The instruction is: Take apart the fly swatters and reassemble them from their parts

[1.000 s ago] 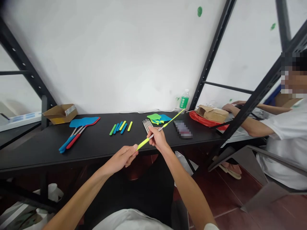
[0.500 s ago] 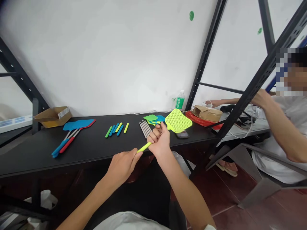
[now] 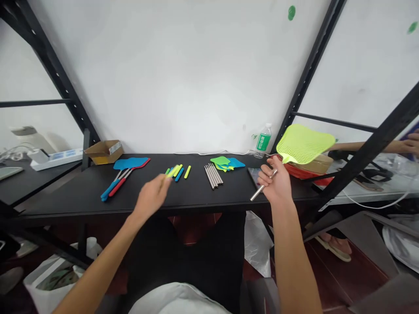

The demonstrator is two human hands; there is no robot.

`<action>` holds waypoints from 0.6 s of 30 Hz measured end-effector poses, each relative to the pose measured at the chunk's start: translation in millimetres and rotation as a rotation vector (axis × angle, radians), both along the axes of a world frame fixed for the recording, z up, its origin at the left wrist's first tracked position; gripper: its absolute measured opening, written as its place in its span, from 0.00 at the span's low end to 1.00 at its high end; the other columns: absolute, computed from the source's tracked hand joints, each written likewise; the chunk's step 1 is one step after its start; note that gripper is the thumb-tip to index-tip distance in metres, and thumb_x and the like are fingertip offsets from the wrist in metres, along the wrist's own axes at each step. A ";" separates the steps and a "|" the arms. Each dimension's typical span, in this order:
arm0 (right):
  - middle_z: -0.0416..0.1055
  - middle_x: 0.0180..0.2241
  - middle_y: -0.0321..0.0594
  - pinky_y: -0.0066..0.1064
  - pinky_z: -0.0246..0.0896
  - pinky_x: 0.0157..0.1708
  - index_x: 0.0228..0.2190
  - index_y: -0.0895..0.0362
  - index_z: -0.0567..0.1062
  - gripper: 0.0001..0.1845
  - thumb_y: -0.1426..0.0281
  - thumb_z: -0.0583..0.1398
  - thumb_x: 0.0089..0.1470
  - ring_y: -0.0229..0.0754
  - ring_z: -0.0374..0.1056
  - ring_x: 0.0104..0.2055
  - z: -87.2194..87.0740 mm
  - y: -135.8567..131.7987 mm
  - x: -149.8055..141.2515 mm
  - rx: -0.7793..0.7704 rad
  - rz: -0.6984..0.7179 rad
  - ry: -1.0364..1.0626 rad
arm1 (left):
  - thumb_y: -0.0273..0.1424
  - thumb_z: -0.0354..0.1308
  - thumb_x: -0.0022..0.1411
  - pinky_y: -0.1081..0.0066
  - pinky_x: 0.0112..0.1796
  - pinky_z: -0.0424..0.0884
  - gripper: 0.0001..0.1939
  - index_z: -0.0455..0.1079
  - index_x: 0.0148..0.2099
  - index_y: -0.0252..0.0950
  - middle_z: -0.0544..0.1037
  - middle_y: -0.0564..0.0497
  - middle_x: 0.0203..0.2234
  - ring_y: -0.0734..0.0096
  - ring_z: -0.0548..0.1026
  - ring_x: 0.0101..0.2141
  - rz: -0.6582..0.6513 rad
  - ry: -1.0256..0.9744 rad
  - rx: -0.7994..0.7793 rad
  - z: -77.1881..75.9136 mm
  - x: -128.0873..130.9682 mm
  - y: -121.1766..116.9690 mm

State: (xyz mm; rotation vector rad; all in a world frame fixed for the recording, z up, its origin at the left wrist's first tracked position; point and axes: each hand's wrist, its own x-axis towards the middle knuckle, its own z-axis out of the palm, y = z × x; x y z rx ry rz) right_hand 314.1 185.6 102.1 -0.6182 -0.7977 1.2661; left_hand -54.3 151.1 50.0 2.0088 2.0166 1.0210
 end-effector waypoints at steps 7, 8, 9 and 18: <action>0.64 0.22 0.31 0.22 0.42 0.14 0.34 0.52 0.65 0.16 0.52 0.59 0.56 0.32 0.52 0.17 -26.5 24.2 -35.2 -0.120 -0.055 0.015 | 0.33 0.41 0.70 0.58 0.42 0.69 0.21 0.66 0.60 0.34 0.76 0.34 0.47 0.46 0.76 0.45 0.286 0.299 -0.149 -26.0 -64.4 56.1; 0.64 0.22 0.31 0.22 0.42 0.14 0.34 0.52 0.66 0.17 0.51 0.59 0.57 0.32 0.51 0.16 -28.6 24.6 -40.0 -0.114 -0.038 0.020 | 0.34 0.41 0.70 0.58 0.42 0.69 0.21 0.67 0.58 0.35 0.75 0.35 0.47 0.46 0.76 0.45 0.260 0.326 -0.156 -30.0 -61.9 57.7; 0.63 0.22 0.31 0.22 0.41 0.14 0.35 0.51 0.66 0.17 0.51 0.59 0.57 0.32 0.50 0.16 -30.3 24.5 -44.4 -0.106 -0.018 0.023 | 0.35 0.41 0.70 0.57 0.42 0.69 0.22 0.69 0.58 0.35 0.75 0.35 0.46 0.46 0.76 0.45 0.236 0.346 -0.149 -33.4 -58.9 57.5; 0.49 0.19 0.24 0.20 0.30 0.14 0.32 0.53 0.64 0.16 0.55 0.61 0.58 0.29 0.35 0.16 -27.0 -1.3 -97.1 -0.141 0.486 -0.006 | 0.42 0.46 0.68 0.60 0.47 0.69 0.25 0.71 0.58 0.36 0.76 0.40 0.49 0.52 0.75 0.47 0.039 -0.004 0.040 -25.8 -43.0 29.8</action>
